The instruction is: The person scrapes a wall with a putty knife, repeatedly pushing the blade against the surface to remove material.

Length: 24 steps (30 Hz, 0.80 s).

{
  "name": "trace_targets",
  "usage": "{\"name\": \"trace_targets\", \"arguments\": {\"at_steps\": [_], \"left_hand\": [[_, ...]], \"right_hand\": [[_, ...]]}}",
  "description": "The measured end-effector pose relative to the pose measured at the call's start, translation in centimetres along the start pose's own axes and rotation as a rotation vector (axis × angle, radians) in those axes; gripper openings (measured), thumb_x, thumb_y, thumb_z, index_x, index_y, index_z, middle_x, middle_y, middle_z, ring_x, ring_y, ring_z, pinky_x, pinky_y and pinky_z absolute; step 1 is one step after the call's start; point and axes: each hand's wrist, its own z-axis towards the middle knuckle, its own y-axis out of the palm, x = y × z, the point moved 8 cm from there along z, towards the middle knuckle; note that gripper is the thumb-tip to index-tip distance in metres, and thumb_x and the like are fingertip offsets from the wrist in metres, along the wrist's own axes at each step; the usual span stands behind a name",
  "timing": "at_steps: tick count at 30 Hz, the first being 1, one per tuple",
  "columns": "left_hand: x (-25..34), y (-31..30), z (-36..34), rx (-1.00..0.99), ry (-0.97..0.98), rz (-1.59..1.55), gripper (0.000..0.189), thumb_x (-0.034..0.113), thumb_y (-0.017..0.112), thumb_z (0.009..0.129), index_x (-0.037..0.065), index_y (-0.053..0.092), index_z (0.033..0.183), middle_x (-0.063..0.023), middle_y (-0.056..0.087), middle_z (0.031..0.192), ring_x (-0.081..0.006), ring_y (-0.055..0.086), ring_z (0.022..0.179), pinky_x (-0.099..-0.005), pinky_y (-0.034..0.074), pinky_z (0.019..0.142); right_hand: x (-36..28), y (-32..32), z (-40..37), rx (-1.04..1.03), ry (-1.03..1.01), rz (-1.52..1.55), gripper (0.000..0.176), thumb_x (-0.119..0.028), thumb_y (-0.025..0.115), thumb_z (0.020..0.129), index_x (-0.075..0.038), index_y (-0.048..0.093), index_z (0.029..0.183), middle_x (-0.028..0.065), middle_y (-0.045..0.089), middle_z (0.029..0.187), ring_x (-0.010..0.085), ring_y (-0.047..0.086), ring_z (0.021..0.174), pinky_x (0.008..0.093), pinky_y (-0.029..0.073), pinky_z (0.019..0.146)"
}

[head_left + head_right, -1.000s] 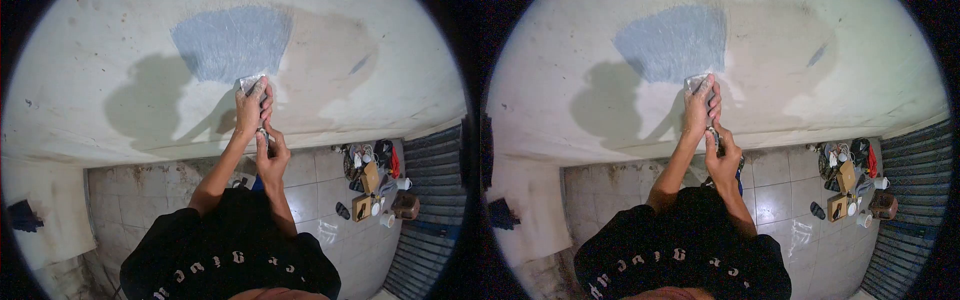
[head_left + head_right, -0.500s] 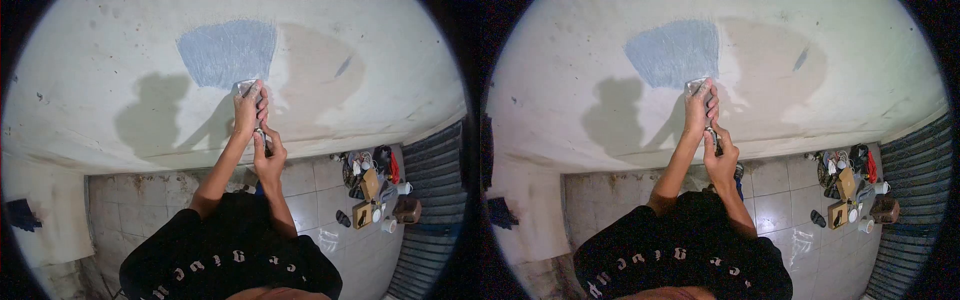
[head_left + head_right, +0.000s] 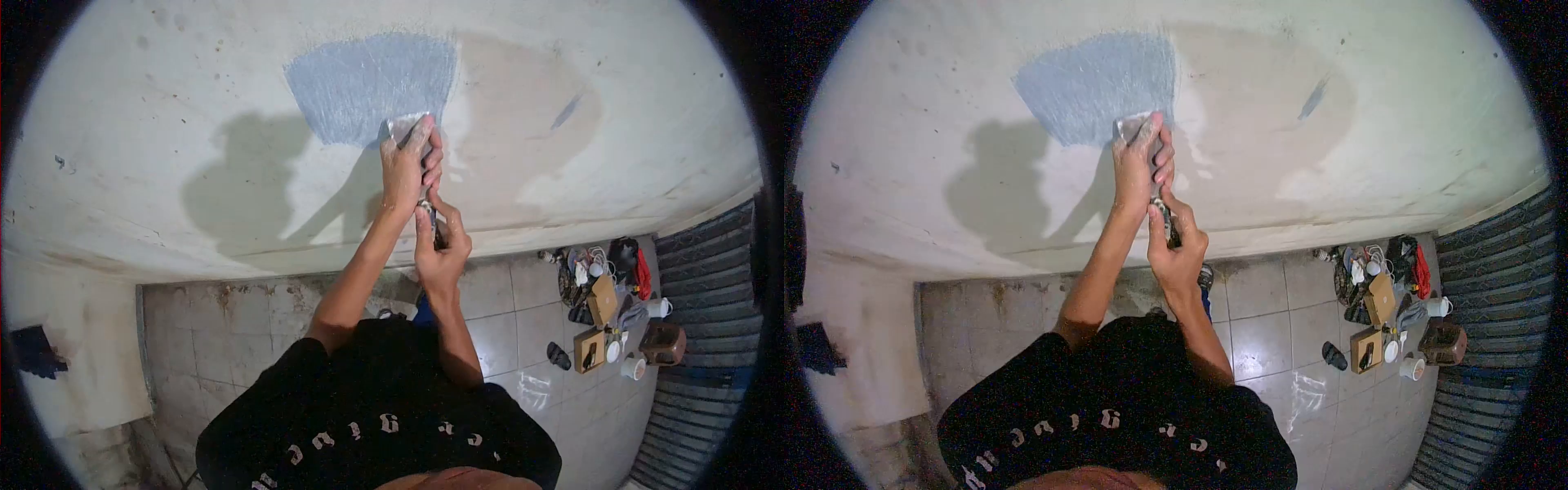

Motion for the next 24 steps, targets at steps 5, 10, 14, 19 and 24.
{"name": "trace_targets", "arguments": {"at_steps": [5, 10, 14, 19, 24], "left_hand": [[-2.5, -2.1, -0.3, 0.048, -0.049, -0.004, 0.038, 0.034, 0.059, 0.094, 0.004, 0.052, 0.071, 0.0011, 0.042, 0.051, -0.0086, 0.039, 0.037, -0.0246, 0.032, 0.034], [-2.7, -2.2, -0.6, 0.066, -0.082, -0.006, 0.037, 0.034, 0.059, 0.094, 0.004, 0.053, 0.073, 0.001, 0.042, 0.051, -0.0085, 0.039, 0.037, -0.0248, 0.033, 0.033], [-3.0, -2.5, -0.2, 0.053, -0.096, -0.037, 0.037, 0.035, 0.058, 0.095, 0.005, 0.052, 0.073, 0.0011, 0.042, 0.051, -0.0084, 0.038, 0.036, -0.0251, 0.032, 0.032], [-2.9, -2.2, -0.4, 0.055, -0.114, -0.006, 0.037, 0.034, 0.058, 0.095, 0.006, 0.052, 0.073, 0.0013, 0.041, 0.051, -0.0085, 0.038, 0.036, -0.025, 0.033, 0.033], [-3.0, -2.4, -0.7, 0.043, -0.106, -0.037, 0.036, 0.034, 0.058, 0.094, 0.006, 0.052, 0.072, 0.0014, 0.042, 0.051, -0.0085, 0.038, 0.036, -0.0246, 0.033, 0.034]], "right_hand": [[1.2, 0.3, -0.7, 0.0, -0.034, -0.029, 0.03, -0.007, 0.066, 0.089, 0.001, 0.062, 0.118, 0.0083, 0.068, 0.079, 0.0027, 0.051, 0.062, 0.0209, 0.04, 0.053], [0.8, 0.2, -1.1, -0.019, -0.022, -0.063, 0.029, -0.005, 0.064, 0.091, 0.004, 0.06, 0.118, 0.0045, 0.067, 0.085, 0.0019, 0.047, 0.063, 0.0184, 0.037, 0.051], [1.3, 0.5, -1.2, -0.016, -0.026, -0.057, 0.028, -0.006, 0.065, 0.091, 0.003, 0.061, 0.117, 0.0042, 0.065, 0.077, 0.0015, 0.045, 0.058, 0.0195, 0.035, 0.049], [0.8, 0.2, -1.3, -0.017, 0.027, -0.131, 0.028, -0.008, 0.067, 0.089, 0.001, 0.063, 0.115, 0.0097, 0.068, 0.078, 0.0044, 0.051, 0.061, 0.0225, 0.042, 0.053], [0.9, 0.4, -1.5, 0.003, -0.028, -0.086, 0.029, -0.006, 0.065, 0.091, 0.003, 0.061, 0.118, 0.0074, 0.07, 0.091, 0.0002, 0.041, 0.054, 0.0201, 0.03, 0.045]]}}
